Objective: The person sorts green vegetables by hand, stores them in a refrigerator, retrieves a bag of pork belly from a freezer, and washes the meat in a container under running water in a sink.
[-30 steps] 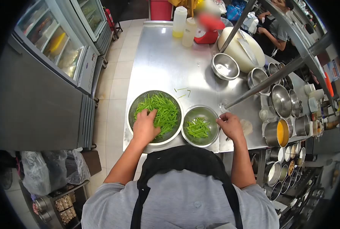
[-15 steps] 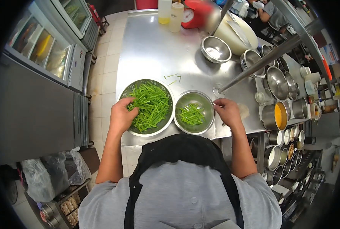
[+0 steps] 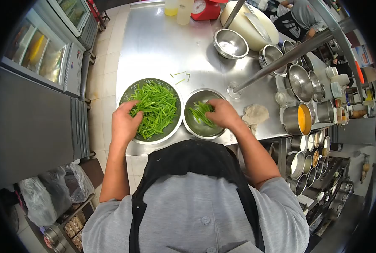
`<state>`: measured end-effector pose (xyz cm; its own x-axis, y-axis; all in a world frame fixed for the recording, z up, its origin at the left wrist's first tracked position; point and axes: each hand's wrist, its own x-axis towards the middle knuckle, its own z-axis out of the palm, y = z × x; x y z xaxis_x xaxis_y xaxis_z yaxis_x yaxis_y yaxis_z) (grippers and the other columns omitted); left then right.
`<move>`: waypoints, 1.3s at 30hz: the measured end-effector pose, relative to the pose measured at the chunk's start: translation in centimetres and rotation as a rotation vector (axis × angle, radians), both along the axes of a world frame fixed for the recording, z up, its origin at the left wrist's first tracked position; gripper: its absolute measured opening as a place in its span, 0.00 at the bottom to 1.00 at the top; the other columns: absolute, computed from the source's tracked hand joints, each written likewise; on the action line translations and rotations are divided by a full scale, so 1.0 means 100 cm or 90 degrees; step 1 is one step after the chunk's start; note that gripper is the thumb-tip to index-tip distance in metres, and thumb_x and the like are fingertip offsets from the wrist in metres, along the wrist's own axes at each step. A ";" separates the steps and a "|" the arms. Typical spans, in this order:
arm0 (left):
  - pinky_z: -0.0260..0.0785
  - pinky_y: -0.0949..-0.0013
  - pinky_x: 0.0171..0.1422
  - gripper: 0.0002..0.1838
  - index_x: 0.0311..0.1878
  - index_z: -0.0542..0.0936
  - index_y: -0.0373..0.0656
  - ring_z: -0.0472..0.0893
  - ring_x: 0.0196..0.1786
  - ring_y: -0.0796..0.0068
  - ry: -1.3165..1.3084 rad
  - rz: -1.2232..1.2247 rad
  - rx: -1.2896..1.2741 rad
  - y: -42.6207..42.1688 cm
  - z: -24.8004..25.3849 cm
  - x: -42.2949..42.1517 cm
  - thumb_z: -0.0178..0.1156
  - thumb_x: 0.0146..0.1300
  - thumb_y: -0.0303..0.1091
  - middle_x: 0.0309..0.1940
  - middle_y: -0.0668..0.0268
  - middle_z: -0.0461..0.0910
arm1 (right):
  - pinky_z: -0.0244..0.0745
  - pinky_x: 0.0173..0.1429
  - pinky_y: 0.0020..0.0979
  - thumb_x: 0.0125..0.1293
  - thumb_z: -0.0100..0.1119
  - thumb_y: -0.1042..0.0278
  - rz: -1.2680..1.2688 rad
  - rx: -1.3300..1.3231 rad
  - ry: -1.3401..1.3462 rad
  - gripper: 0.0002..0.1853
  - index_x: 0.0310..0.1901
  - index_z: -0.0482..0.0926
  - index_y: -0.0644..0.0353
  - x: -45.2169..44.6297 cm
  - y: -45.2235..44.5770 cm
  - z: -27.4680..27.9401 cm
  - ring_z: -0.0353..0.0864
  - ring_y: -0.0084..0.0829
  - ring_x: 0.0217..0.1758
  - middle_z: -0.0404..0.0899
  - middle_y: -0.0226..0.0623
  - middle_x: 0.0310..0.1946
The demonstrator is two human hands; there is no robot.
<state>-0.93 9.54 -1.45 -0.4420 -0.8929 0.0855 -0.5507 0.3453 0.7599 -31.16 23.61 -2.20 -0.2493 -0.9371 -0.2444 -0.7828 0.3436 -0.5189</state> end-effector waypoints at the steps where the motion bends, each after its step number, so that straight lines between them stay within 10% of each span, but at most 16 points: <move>1: 0.74 0.61 0.56 0.18 0.50 0.83 0.37 0.83 0.49 0.52 0.003 0.009 -0.007 0.000 -0.003 0.002 0.66 0.55 0.28 0.46 0.50 0.83 | 0.78 0.44 0.39 0.55 0.65 0.67 0.000 0.006 0.002 0.15 0.43 0.83 0.65 -0.008 0.001 0.005 0.84 0.42 0.37 0.84 0.45 0.33; 4: 0.73 0.65 0.57 0.20 0.52 0.82 0.33 0.83 0.50 0.61 -0.018 0.020 0.031 0.000 -0.008 0.006 0.67 0.55 0.27 0.47 0.50 0.84 | 0.73 0.32 0.27 0.63 0.62 0.72 -0.114 0.047 -0.258 0.07 0.40 0.84 0.67 -0.026 0.003 0.017 0.79 0.20 0.28 0.82 0.30 0.26; 14: 0.74 0.65 0.40 0.19 0.52 0.82 0.35 0.79 0.28 0.64 0.007 0.027 0.018 0.002 -0.006 0.005 0.67 0.55 0.29 0.44 0.50 0.83 | 0.75 0.39 0.33 0.53 0.72 0.65 -0.139 -0.016 -0.103 0.14 0.38 0.85 0.65 -0.025 0.005 0.032 0.82 0.30 0.30 0.83 0.40 0.27; 23: 0.74 0.69 0.48 0.20 0.52 0.81 0.32 0.82 0.41 0.70 0.009 0.025 0.011 0.005 -0.003 0.002 0.67 0.56 0.28 0.44 0.54 0.85 | 0.78 0.49 0.37 0.52 0.70 0.65 -0.031 0.033 -0.125 0.18 0.45 0.85 0.62 -0.008 0.012 0.035 0.85 0.41 0.40 0.85 0.48 0.38; 39: 0.76 0.69 0.46 0.16 0.52 0.82 0.31 0.81 0.38 0.76 0.213 0.020 0.253 -0.008 0.012 -0.003 0.66 0.60 0.26 0.43 0.63 0.84 | 0.77 0.42 0.27 0.58 0.68 0.69 -0.206 -0.061 -0.154 0.15 0.45 0.84 0.68 -0.025 0.037 0.013 0.81 0.22 0.34 0.84 0.34 0.30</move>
